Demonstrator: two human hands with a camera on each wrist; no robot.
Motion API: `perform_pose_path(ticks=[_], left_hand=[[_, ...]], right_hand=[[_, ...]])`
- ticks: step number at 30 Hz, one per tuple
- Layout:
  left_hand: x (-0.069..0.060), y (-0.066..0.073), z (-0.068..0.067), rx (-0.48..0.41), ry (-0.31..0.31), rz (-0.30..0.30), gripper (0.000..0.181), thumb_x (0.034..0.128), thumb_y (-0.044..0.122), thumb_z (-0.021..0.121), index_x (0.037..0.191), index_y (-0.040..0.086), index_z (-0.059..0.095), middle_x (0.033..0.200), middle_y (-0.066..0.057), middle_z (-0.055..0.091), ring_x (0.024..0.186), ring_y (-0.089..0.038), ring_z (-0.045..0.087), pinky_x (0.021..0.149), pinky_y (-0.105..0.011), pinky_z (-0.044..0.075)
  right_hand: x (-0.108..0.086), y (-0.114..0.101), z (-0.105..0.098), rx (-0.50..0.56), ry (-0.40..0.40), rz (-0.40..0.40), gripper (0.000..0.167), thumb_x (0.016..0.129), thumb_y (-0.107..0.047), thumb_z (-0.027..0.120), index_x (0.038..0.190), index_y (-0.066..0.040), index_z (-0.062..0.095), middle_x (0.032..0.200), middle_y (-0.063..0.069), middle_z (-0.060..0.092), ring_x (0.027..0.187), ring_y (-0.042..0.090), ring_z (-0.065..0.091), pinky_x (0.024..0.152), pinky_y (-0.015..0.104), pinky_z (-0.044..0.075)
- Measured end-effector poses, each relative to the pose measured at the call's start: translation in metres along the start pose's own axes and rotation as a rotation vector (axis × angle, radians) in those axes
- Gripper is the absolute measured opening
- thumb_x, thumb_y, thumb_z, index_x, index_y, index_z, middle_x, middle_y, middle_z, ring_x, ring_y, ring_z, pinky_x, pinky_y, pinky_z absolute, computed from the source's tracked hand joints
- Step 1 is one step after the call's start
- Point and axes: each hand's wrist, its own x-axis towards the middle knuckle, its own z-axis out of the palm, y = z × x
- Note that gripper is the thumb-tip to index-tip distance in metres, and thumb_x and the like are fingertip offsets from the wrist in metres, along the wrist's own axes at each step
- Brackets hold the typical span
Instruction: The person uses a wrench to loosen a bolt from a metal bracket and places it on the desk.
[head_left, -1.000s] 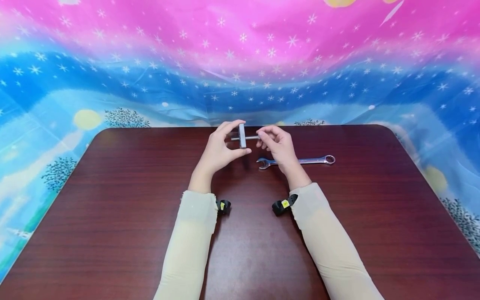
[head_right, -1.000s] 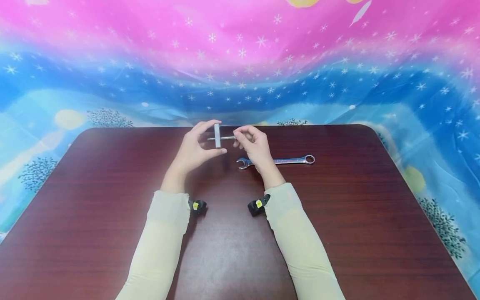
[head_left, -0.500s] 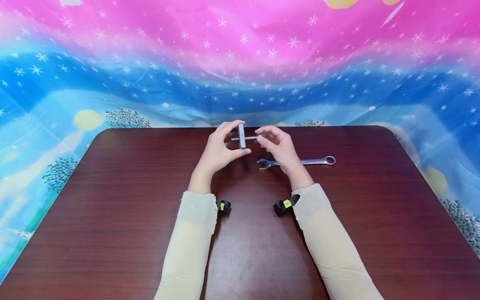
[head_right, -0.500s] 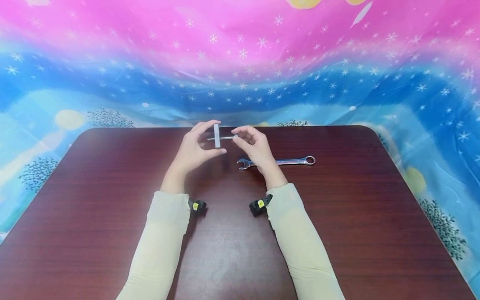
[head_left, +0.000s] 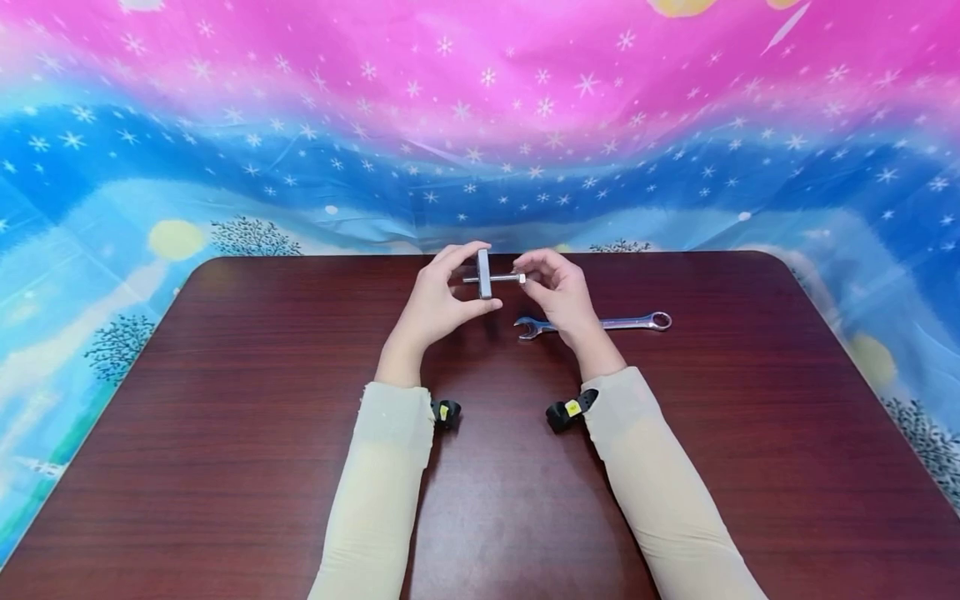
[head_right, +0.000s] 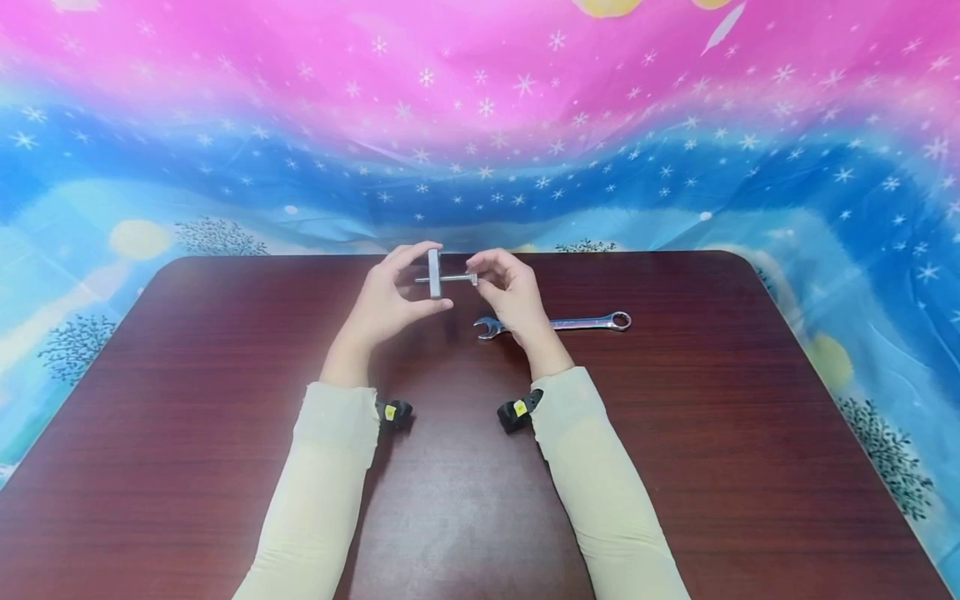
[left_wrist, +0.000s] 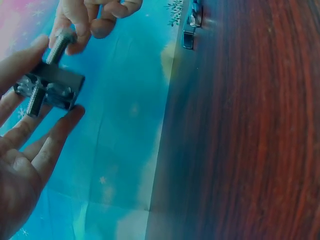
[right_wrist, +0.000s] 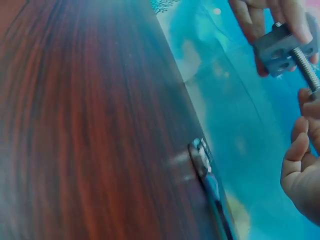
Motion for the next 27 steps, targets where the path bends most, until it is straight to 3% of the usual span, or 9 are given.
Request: perform_pose_path(ticks=[6,12,15,19,24,27], left_hand=[[0.0001,0.0004,0.0005,-0.005,-0.011,-0.005,0.070,0.0760,0.016,0.087,0.139,0.022,0.057,0.130,-0.006,0.057,0.110,-0.027,0.065,0.094,-0.047,0.057],[0.0004,0.0013,0.0002,0.011,-0.007,-0.005,0.070,0.0760,0.015,0.087,0.139,0.021,0.057,0.129,-0.006,0.057,0.111,-0.026,0.065,0.094,-0.044,0.058],[0.0004,0.0019,0.0007,0.014,-0.007,-0.004,0.070,0.0758,0.015,0.087,0.139,0.021,0.057,0.129,-0.006,0.057,0.111,-0.025,0.065,0.094,-0.045,0.058],[0.0001,-0.0006,0.0005,0.016,-0.003,0.000,0.070,0.0755,0.015,0.088,0.139,0.020,0.057,0.129,-0.006,0.057,0.112,-0.026,0.064,0.094,-0.046,0.058],[-0.0002,-0.0018,-0.0014,0.033,0.012,-0.003,0.071,0.0762,0.015,0.087,0.139,0.021,0.056,0.130,-0.006,0.056,0.113,-0.024,0.063,0.093,-0.040,0.059],[-0.0001,-0.0012,-0.0018,0.030,0.011,-0.008,0.071,0.0765,0.016,0.087,0.140,0.021,0.056,0.131,-0.006,0.056,0.114,-0.026,0.064,0.093,-0.040,0.058]], right_hand=[[-0.0012,0.0009,-0.0074,0.051,-0.008,0.010,0.026,0.091,0.008,0.056,0.115,0.000,0.063,0.097,-0.009,0.068,0.091,0.014,0.058,0.075,0.023,0.048],[-0.0022,-0.0026,-0.0101,0.023,0.013,0.074,0.012,0.098,-0.016,0.060,0.106,-0.017,0.069,0.085,-0.007,0.067,0.077,0.014,0.058,0.065,0.028,0.047],[-0.0010,-0.0001,-0.0082,0.004,0.024,0.079,0.014,0.100,-0.022,0.060,0.104,-0.013,0.070,0.073,-0.007,0.067,0.068,0.015,0.056,0.060,0.030,0.044],[0.0000,0.0028,-0.0047,0.011,0.020,0.071,0.011,0.099,-0.017,0.062,0.104,-0.010,0.068,0.073,-0.008,0.069,0.065,0.013,0.057,0.059,0.029,0.046],[-0.0011,-0.0006,-0.0026,0.044,-0.032,0.039,0.019,0.093,0.002,0.063,0.111,-0.005,0.065,0.098,-0.006,0.068,0.079,0.013,0.061,0.073,0.027,0.056],[-0.0015,-0.0016,-0.0031,0.055,-0.048,0.041,0.023,0.092,0.004,0.064,0.114,-0.004,0.064,0.103,-0.005,0.066,0.084,0.013,0.061,0.079,0.029,0.057]])
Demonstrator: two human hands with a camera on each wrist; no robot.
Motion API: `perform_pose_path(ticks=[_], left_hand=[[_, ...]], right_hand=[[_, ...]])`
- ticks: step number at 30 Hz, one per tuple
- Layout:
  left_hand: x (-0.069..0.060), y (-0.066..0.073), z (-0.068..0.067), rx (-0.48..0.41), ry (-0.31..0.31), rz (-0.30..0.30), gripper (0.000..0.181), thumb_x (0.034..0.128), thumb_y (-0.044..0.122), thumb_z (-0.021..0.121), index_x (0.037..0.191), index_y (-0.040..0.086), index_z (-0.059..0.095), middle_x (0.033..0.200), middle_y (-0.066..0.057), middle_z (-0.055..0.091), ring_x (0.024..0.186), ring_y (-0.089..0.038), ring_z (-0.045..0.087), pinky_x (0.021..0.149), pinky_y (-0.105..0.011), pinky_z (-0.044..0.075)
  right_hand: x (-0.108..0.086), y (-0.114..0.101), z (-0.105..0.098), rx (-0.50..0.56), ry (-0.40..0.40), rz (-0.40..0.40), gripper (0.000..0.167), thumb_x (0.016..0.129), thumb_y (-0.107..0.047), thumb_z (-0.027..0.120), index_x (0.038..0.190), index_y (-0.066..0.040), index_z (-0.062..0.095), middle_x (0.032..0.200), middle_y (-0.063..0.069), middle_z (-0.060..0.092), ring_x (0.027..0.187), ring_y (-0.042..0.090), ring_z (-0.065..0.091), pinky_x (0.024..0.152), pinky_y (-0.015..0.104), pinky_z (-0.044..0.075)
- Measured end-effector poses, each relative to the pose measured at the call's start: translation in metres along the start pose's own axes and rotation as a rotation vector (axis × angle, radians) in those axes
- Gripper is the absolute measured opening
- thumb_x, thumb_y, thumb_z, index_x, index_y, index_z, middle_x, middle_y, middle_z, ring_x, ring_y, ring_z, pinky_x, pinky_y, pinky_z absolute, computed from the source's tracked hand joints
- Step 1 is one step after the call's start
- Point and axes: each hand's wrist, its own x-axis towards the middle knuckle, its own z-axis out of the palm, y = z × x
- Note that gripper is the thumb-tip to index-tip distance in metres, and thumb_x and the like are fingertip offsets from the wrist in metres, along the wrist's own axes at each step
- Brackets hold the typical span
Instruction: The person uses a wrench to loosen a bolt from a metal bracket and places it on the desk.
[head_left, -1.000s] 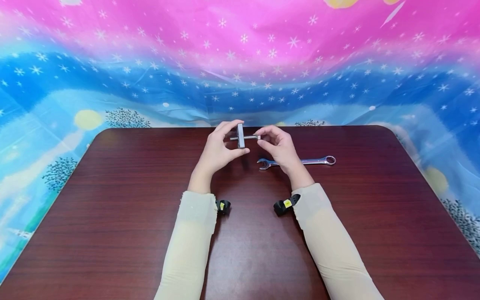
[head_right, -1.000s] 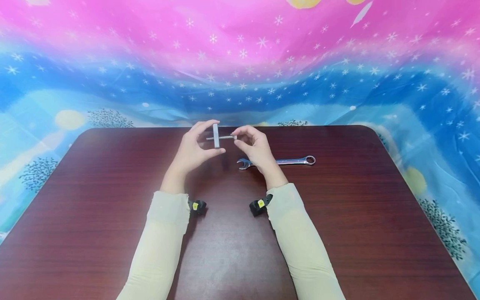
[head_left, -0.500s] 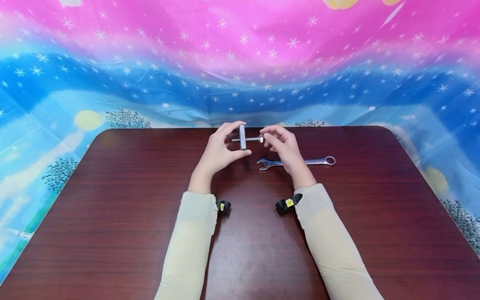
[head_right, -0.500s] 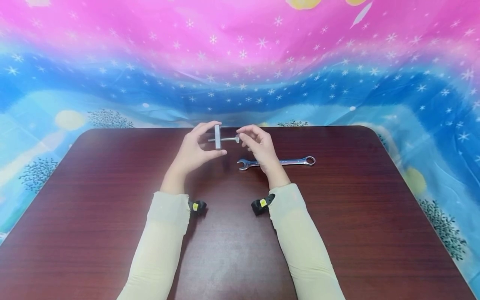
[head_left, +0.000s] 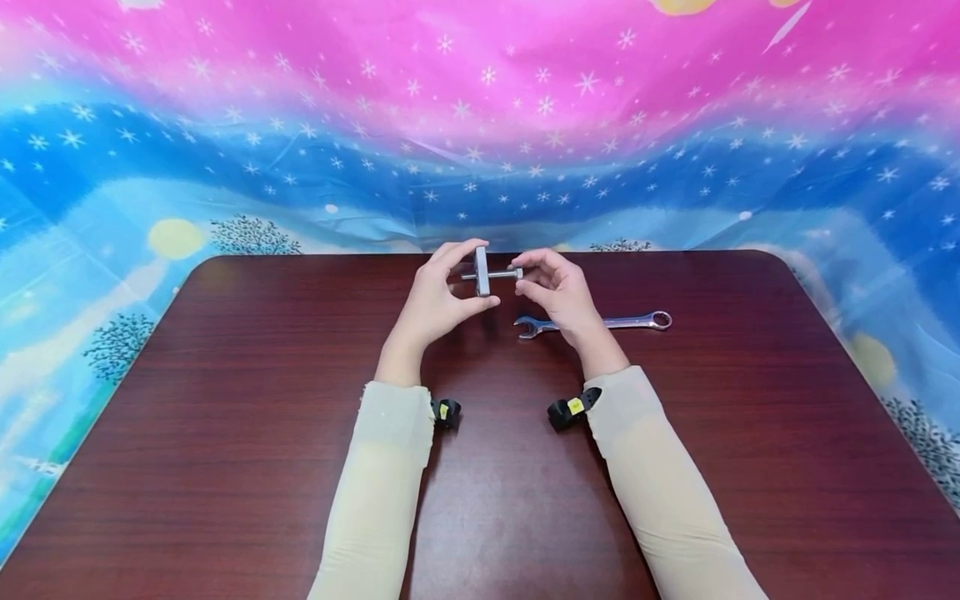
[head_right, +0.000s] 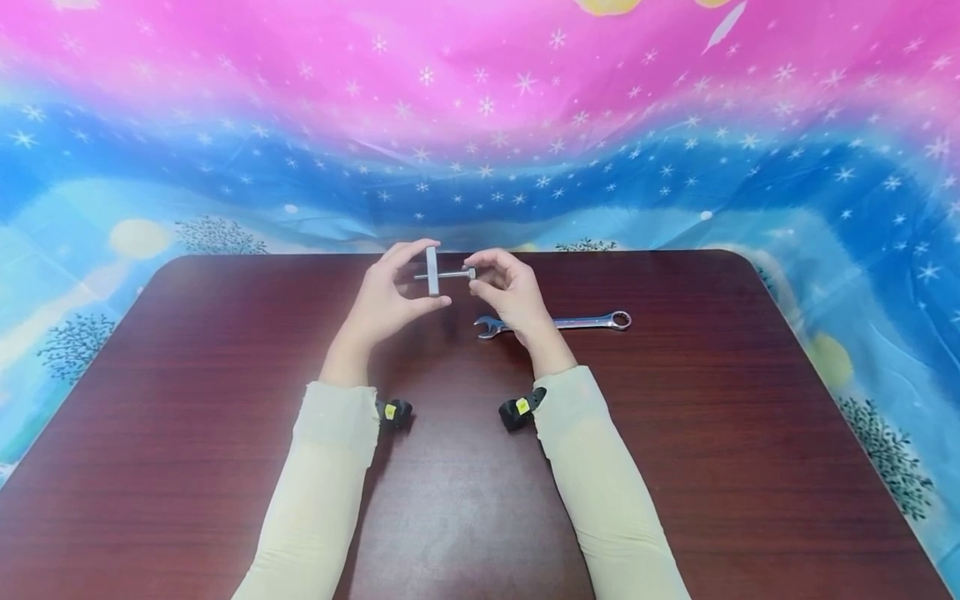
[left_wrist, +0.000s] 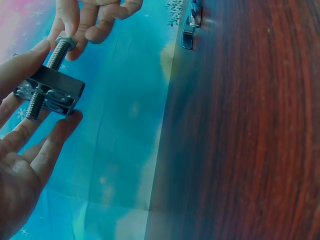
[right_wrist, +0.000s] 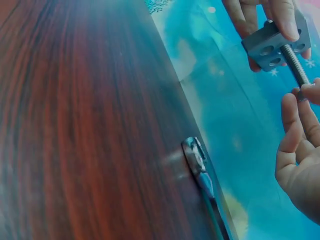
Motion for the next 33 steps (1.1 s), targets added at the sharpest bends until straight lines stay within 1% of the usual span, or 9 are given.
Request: perform_pose_path(ticks=[4,8,14,17,20,24,27,30,33], left_hand=[[0.0005,0.0006,0.0008,-0.005,-0.006,-0.001,0.071,0.0762,0.015,0.087,0.140,0.021,0.056,0.131,-0.007,0.056,0.115,-0.027,0.063,0.095,-0.042,0.058],[0.0010,0.0009,0.0018,-0.019,-0.012,0.008,0.071,0.0763,0.014,0.087,0.140,0.020,0.057,0.132,-0.008,0.056,0.116,-0.027,0.060,0.096,-0.048,0.056],[0.0008,0.0010,0.0025,-0.017,-0.015,0.015,0.070,0.0765,0.016,0.087,0.140,0.020,0.057,0.132,-0.007,0.056,0.116,-0.025,0.059,0.097,-0.050,0.055],[0.0004,0.0005,0.0025,-0.018,-0.016,0.016,0.070,0.0765,0.015,0.087,0.139,0.020,0.057,0.132,-0.007,0.056,0.115,-0.025,0.059,0.097,-0.049,0.056],[0.0005,0.0000,0.0022,-0.027,-0.008,0.016,0.069,0.0766,0.014,0.087,0.139,0.020,0.057,0.131,-0.006,0.056,0.115,-0.025,0.060,0.098,-0.047,0.056],[0.0006,0.0002,0.0016,-0.040,0.005,0.017,0.069,0.0764,0.013,0.087,0.139,0.021,0.057,0.130,-0.006,0.057,0.115,-0.025,0.061,0.098,-0.046,0.056],[0.0001,0.0012,0.0015,-0.041,0.001,0.013,0.069,0.0766,0.014,0.087,0.139,0.021,0.057,0.131,-0.006,0.057,0.115,-0.023,0.061,0.098,-0.047,0.055],[0.0000,0.0017,0.0018,-0.044,-0.012,0.008,0.069,0.0770,0.016,0.087,0.140,0.020,0.057,0.131,-0.006,0.056,0.115,-0.023,0.061,0.099,-0.048,0.055],[0.0002,0.0022,0.0025,-0.046,-0.020,0.007,0.070,0.0771,0.016,0.087,0.140,0.020,0.057,0.131,-0.007,0.056,0.116,-0.024,0.061,0.099,-0.048,0.055]], right_hand=[[0.0005,0.0023,-0.0013,-0.015,0.016,0.026,0.019,0.095,-0.006,0.064,0.115,-0.008,0.065,0.095,-0.005,0.070,0.080,0.013,0.061,0.070,0.029,0.053],[0.0022,0.0051,0.0001,-0.038,0.026,0.011,0.021,0.100,-0.016,0.059,0.114,-0.001,0.064,0.078,-0.004,0.070,0.065,0.015,0.057,0.057,0.032,0.042],[0.0028,0.0069,0.0042,-0.034,0.040,-0.029,0.031,0.105,-0.019,0.051,0.111,0.008,0.063,0.065,-0.003,0.063,0.052,0.014,0.052,0.052,0.033,0.038],[0.0021,0.0063,0.0046,-0.023,0.047,-0.025,0.026,0.103,-0.017,0.054,0.110,0.006,0.064,0.068,-0.003,0.065,0.055,0.012,0.054,0.054,0.031,0.042],[0.0012,0.0045,0.0033,-0.002,0.030,-0.023,0.013,0.099,-0.008,0.060,0.109,-0.002,0.066,0.083,-0.004,0.068,0.066,0.012,0.057,0.062,0.029,0.050],[0.0006,0.0032,0.0011,0.019,-0.009,-0.030,0.022,0.093,0.001,0.064,0.110,-0.013,0.067,0.100,-0.003,0.067,0.080,0.014,0.060,0.073,0.030,0.055],[0.0007,0.0038,-0.0001,0.017,-0.011,-0.025,0.020,0.095,-0.002,0.064,0.110,-0.014,0.068,0.097,-0.002,0.070,0.078,0.015,0.061,0.071,0.029,0.055],[0.0009,0.0046,-0.0007,-0.007,0.009,-0.020,0.014,0.098,-0.010,0.061,0.111,-0.009,0.068,0.086,-0.001,0.072,0.072,0.015,0.060,0.064,0.029,0.050],[0.0011,0.0049,-0.0006,-0.045,0.030,-0.018,0.023,0.103,-0.019,0.055,0.112,-0.001,0.066,0.076,-0.003,0.070,0.066,0.015,0.055,0.059,0.033,0.045]])
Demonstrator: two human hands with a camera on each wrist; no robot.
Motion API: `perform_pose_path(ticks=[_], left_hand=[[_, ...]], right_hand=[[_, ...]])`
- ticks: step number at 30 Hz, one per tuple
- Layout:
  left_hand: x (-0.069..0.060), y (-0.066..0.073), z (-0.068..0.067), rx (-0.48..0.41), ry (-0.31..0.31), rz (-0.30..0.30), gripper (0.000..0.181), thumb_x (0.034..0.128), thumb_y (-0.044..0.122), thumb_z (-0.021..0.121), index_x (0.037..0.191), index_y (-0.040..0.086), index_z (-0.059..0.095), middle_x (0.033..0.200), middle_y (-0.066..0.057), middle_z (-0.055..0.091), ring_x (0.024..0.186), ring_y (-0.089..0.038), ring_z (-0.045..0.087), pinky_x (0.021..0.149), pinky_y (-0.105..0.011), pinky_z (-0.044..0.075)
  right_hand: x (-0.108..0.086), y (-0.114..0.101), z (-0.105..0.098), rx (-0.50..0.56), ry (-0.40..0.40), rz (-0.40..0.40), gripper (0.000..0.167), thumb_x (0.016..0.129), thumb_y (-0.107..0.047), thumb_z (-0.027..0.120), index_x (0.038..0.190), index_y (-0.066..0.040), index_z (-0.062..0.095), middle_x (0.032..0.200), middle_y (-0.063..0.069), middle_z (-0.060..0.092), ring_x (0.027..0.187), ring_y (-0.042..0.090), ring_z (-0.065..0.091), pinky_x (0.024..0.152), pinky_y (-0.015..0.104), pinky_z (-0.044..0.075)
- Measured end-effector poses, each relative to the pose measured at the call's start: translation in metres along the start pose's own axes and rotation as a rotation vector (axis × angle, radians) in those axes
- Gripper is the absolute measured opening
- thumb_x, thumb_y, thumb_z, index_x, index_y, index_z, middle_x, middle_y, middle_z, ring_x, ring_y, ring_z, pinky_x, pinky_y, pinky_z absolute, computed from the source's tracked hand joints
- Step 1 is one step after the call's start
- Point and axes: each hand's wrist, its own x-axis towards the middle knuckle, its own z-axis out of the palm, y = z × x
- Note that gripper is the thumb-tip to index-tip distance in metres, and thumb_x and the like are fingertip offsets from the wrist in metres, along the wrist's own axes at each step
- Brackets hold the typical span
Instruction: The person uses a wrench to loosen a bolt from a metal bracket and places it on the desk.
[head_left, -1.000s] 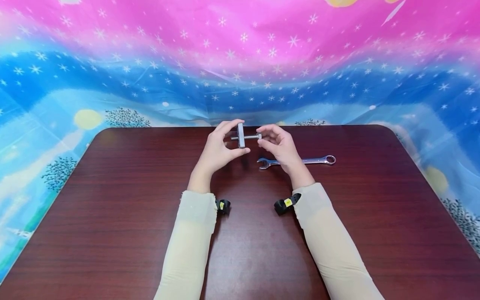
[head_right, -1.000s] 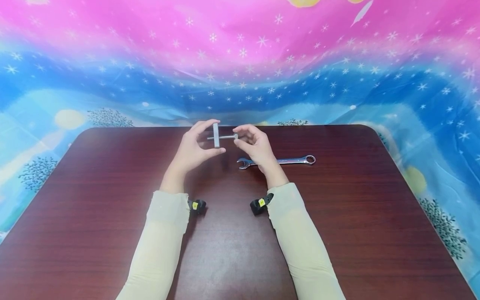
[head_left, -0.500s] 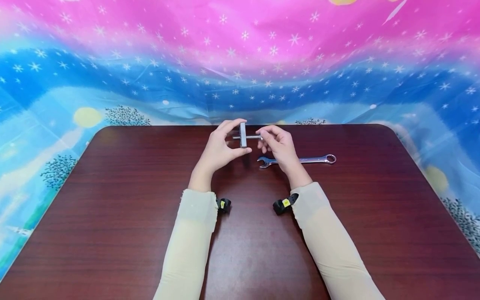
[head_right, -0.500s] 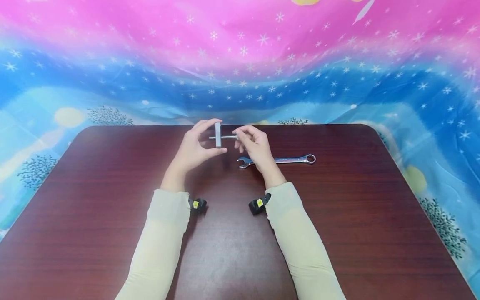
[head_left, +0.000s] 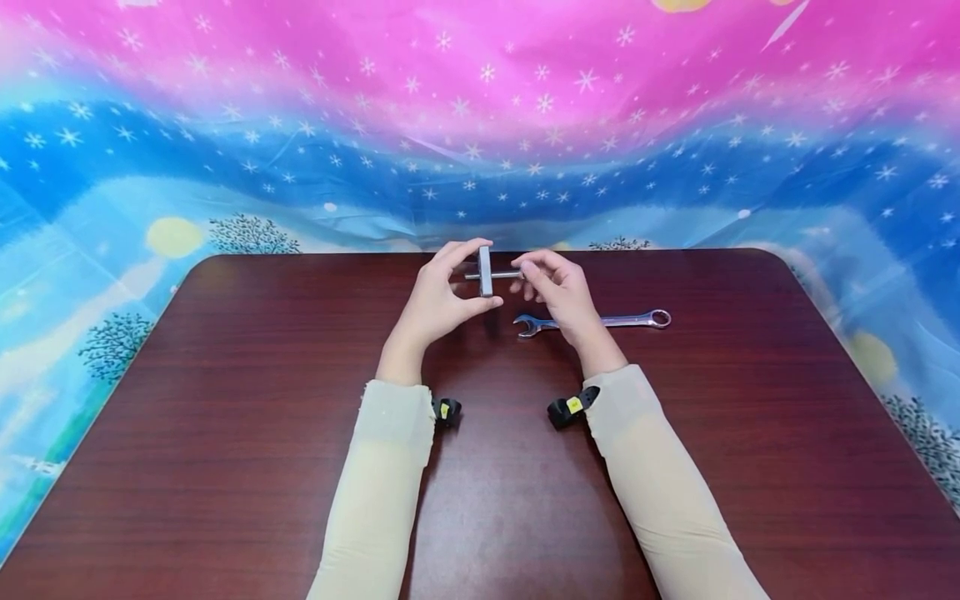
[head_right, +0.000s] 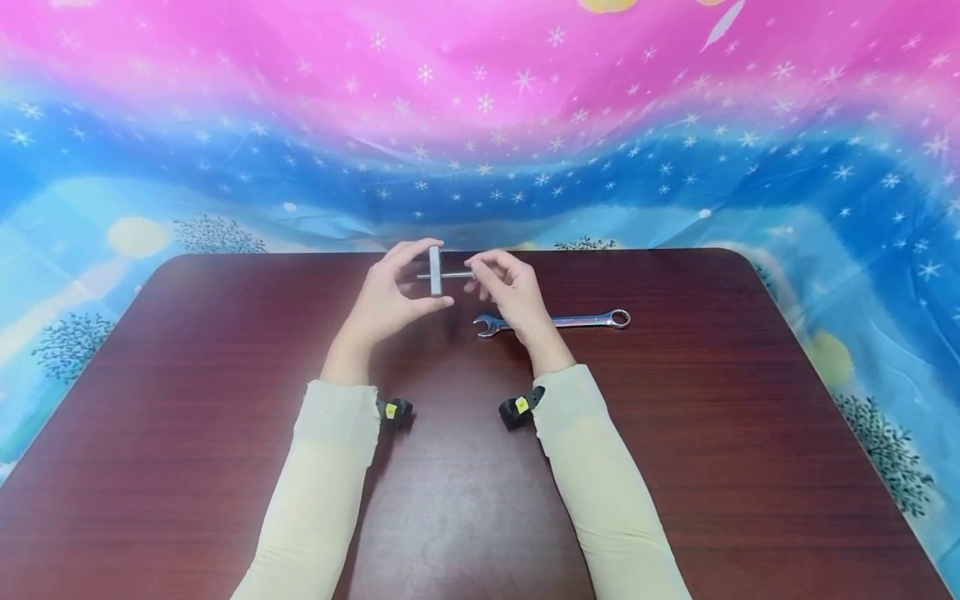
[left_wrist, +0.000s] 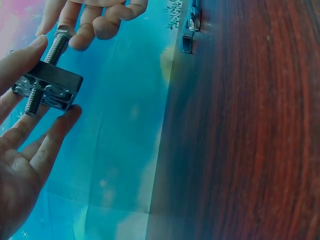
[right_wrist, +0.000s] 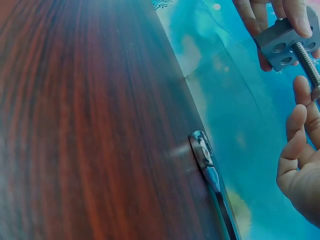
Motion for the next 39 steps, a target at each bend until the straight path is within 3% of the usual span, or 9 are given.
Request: perform_pose_path(ticks=[6,12,16,22,26,30,35,39], left_hand=[[-0.0007,0.0010,-0.0006,-0.011,0.000,0.005,0.070,0.0765,0.014,0.087,0.140,0.019,0.057,0.130,-0.007,0.056,0.115,-0.024,0.062,0.098,-0.051,0.055],[-0.0004,-0.0002,-0.0022,0.003,0.013,-0.008,0.070,0.0768,0.013,0.086,0.140,0.019,0.056,0.131,-0.007,0.056,0.112,-0.024,0.063,0.097,-0.045,0.056],[-0.0002,0.0001,-0.0027,0.003,0.011,-0.006,0.070,0.0770,0.013,0.086,0.140,0.018,0.056,0.130,-0.008,0.056,0.112,-0.026,0.064,0.096,-0.043,0.057],[0.0007,0.0006,-0.0015,-0.022,0.001,0.004,0.070,0.0766,0.011,0.086,0.140,0.016,0.056,0.131,-0.009,0.056,0.115,-0.030,0.061,0.098,-0.052,0.054],[0.0012,-0.0002,-0.0011,-0.020,-0.002,0.002,0.070,0.0766,0.013,0.086,0.139,0.018,0.057,0.131,-0.009,0.056,0.116,-0.028,0.060,0.099,-0.053,0.054],[0.0013,-0.0008,-0.0012,-0.013,-0.005,0.003,0.070,0.0765,0.014,0.087,0.140,0.019,0.057,0.131,-0.008,0.056,0.116,-0.025,0.060,0.098,-0.053,0.054],[0.0010,-0.0013,-0.0028,0.004,0.010,-0.003,0.070,0.0763,0.012,0.087,0.139,0.019,0.057,0.130,-0.007,0.056,0.114,-0.023,0.061,0.098,-0.047,0.056],[0.0003,0.0000,-0.0044,0.014,0.024,-0.001,0.070,0.0761,0.012,0.087,0.139,0.019,0.057,0.129,-0.007,0.057,0.112,-0.022,0.062,0.096,-0.043,0.057]], right_hand=[[0.0006,-0.0003,0.0010,-0.029,0.010,0.001,0.028,0.103,-0.020,0.055,0.112,0.004,0.065,0.071,-0.005,0.066,0.065,0.016,0.054,0.058,0.033,0.043],[-0.0002,-0.0034,0.0013,-0.023,-0.028,-0.019,0.021,0.095,0.001,0.061,0.115,0.006,0.063,0.095,-0.010,0.066,0.083,0.014,0.054,0.072,0.023,0.049],[-0.0006,-0.0030,0.0003,-0.011,-0.045,-0.020,0.022,0.094,0.003,0.062,0.115,0.004,0.063,0.099,-0.004,0.065,0.086,0.015,0.054,0.076,0.023,0.051],[-0.0005,-0.0027,-0.0017,-0.014,-0.027,0.018,0.018,0.100,-0.016,0.059,0.114,-0.008,0.068,0.086,0.000,0.071,0.073,0.017,0.056,0.065,0.034,0.049],[0.0008,-0.0018,0.0000,-0.022,0.002,0.017,0.029,0.104,-0.024,0.053,0.113,-0.001,0.067,0.072,-0.005,0.068,0.064,0.017,0.052,0.057,0.035,0.042],[0.0018,-0.0009,0.0014,-0.020,0.025,0.010,0.030,0.104,-0.023,0.053,0.111,0.004,0.066,0.068,-0.005,0.066,0.063,0.015,0.052,0.056,0.032,0.041],[0.0008,-0.0035,0.0023,-0.012,0.019,0.000,0.014,0.097,-0.009,0.063,0.108,-0.003,0.069,0.092,-0.009,0.069,0.084,0.013,0.059,0.072,0.024,0.049],[0.0001,-0.0053,0.0020,-0.017,-0.003,-0.021,0.016,0.094,-0.001,0.064,0.110,-0.003,0.069,0.105,-0.009,0.067,0.095,0.013,0.057,0.083,0.024,0.051]])
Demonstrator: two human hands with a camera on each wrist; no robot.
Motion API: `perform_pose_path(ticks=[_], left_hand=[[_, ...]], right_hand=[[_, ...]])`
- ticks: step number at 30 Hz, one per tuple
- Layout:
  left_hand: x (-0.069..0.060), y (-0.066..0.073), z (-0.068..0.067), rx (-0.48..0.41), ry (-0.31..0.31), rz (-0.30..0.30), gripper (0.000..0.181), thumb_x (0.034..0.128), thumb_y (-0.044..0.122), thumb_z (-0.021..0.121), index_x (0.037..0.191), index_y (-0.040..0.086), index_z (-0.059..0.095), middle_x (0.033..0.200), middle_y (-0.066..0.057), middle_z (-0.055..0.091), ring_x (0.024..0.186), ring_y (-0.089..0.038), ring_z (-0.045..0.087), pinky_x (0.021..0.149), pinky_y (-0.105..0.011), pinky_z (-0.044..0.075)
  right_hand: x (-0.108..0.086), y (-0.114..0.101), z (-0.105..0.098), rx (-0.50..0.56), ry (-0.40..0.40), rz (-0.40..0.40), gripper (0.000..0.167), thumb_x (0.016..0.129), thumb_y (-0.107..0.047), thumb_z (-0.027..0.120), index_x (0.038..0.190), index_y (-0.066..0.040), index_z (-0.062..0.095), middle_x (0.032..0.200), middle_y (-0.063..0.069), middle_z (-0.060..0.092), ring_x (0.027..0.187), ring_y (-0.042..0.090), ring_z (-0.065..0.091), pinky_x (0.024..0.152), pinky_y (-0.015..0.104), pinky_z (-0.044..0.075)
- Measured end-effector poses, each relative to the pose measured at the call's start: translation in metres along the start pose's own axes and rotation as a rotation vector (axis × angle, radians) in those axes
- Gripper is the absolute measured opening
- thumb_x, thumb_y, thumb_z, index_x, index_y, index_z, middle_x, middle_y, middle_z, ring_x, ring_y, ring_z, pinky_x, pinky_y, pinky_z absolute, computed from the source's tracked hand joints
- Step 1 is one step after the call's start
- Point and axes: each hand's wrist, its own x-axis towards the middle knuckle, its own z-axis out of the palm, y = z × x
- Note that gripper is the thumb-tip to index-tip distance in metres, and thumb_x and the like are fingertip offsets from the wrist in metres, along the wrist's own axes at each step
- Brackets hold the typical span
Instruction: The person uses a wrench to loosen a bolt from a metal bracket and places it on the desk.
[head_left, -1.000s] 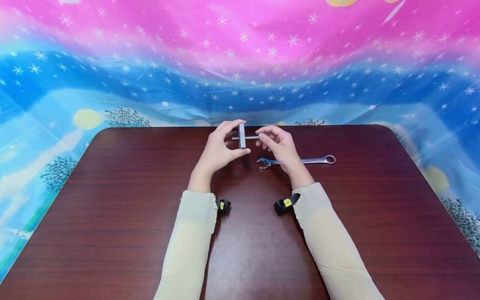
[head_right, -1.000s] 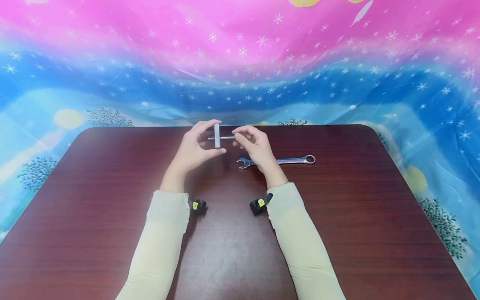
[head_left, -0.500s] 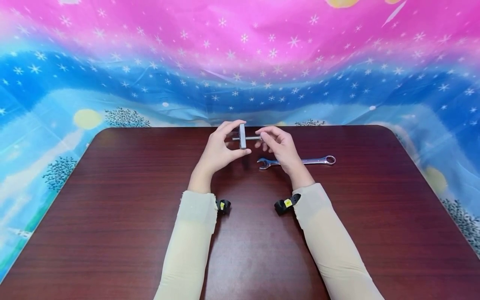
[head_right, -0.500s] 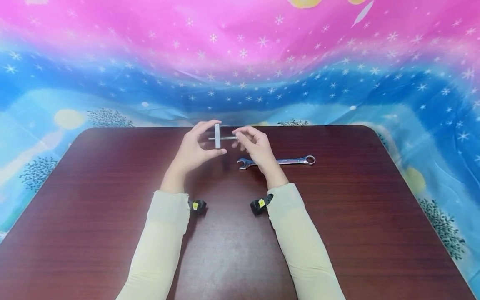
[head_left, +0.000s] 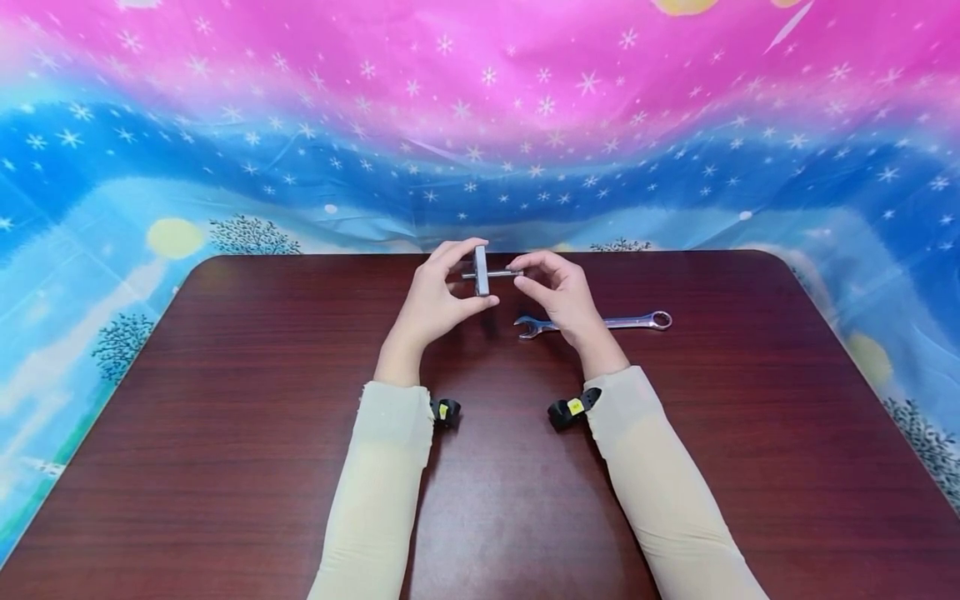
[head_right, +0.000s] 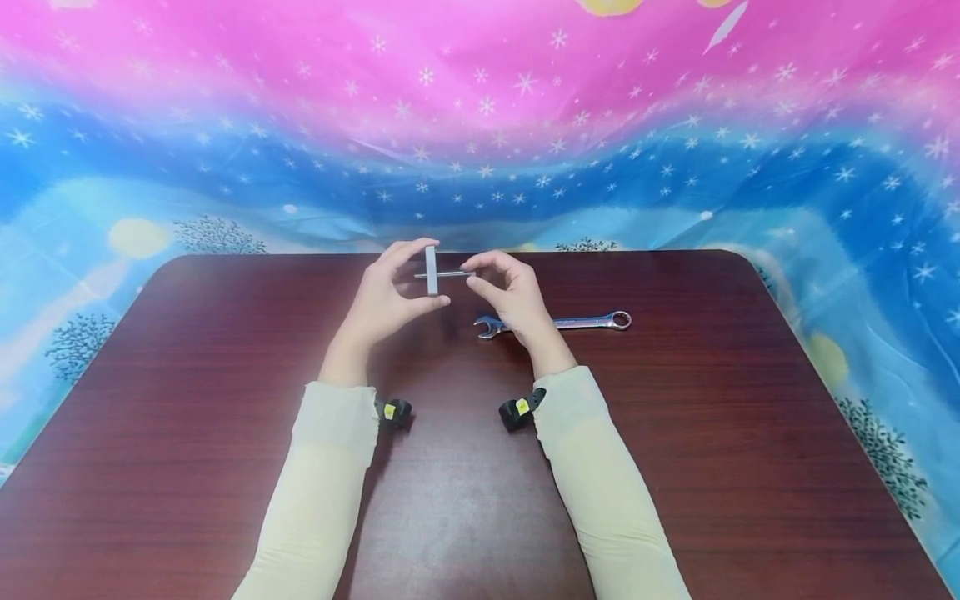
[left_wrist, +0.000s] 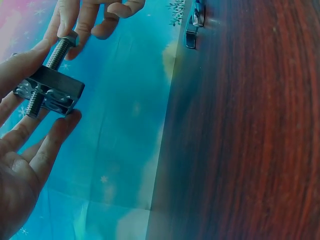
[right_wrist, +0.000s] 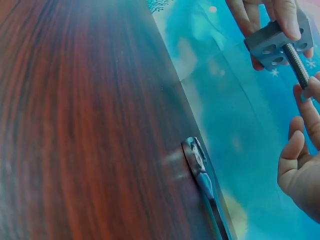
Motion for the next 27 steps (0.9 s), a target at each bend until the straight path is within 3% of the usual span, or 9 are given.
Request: perform_pose_path(ticks=[10,18,23,27], left_hand=[[-0.0003,0.0008,0.0020,-0.029,-0.015,-0.005,0.070,0.0766,0.012,0.086,0.140,0.018,0.057,0.132,-0.009,0.056,0.116,-0.028,0.060,0.099,-0.051,0.054],[0.0001,0.0027,0.0029,-0.019,-0.029,-0.007,0.070,0.0770,0.015,0.087,0.140,0.019,0.056,0.132,-0.007,0.056,0.115,-0.025,0.060,0.099,-0.047,0.055],[0.0000,0.0024,0.0023,0.003,-0.024,-0.015,0.070,0.0775,0.017,0.086,0.140,0.022,0.056,0.132,-0.004,0.056,0.115,-0.022,0.060,0.099,-0.043,0.056],[0.0002,0.0003,0.0023,0.005,-0.020,-0.026,0.070,0.0774,0.015,0.086,0.140,0.022,0.056,0.133,-0.005,0.056,0.115,-0.021,0.060,0.100,-0.044,0.055]], right_hand=[[0.0002,0.0038,-0.0013,0.001,0.035,0.053,0.024,0.102,-0.024,0.057,0.111,-0.005,0.068,0.074,-0.008,0.070,0.069,0.016,0.055,0.060,0.033,0.043],[0.0027,0.0054,0.0053,0.025,0.138,0.022,0.022,0.103,-0.021,0.056,0.098,-0.005,0.070,0.063,-0.006,0.063,0.061,0.015,0.057,0.055,0.028,0.042],[0.0026,0.0041,0.0036,0.051,0.107,-0.007,0.008,0.097,-0.009,0.063,0.101,-0.007,0.069,0.077,-0.008,0.066,0.073,0.010,0.062,0.066,0.023,0.048],[0.0013,0.0019,-0.0002,0.055,0.034,-0.039,0.017,0.094,-0.001,0.064,0.111,-0.002,0.065,0.099,-0.008,0.067,0.090,0.013,0.058,0.080,0.023,0.050]])
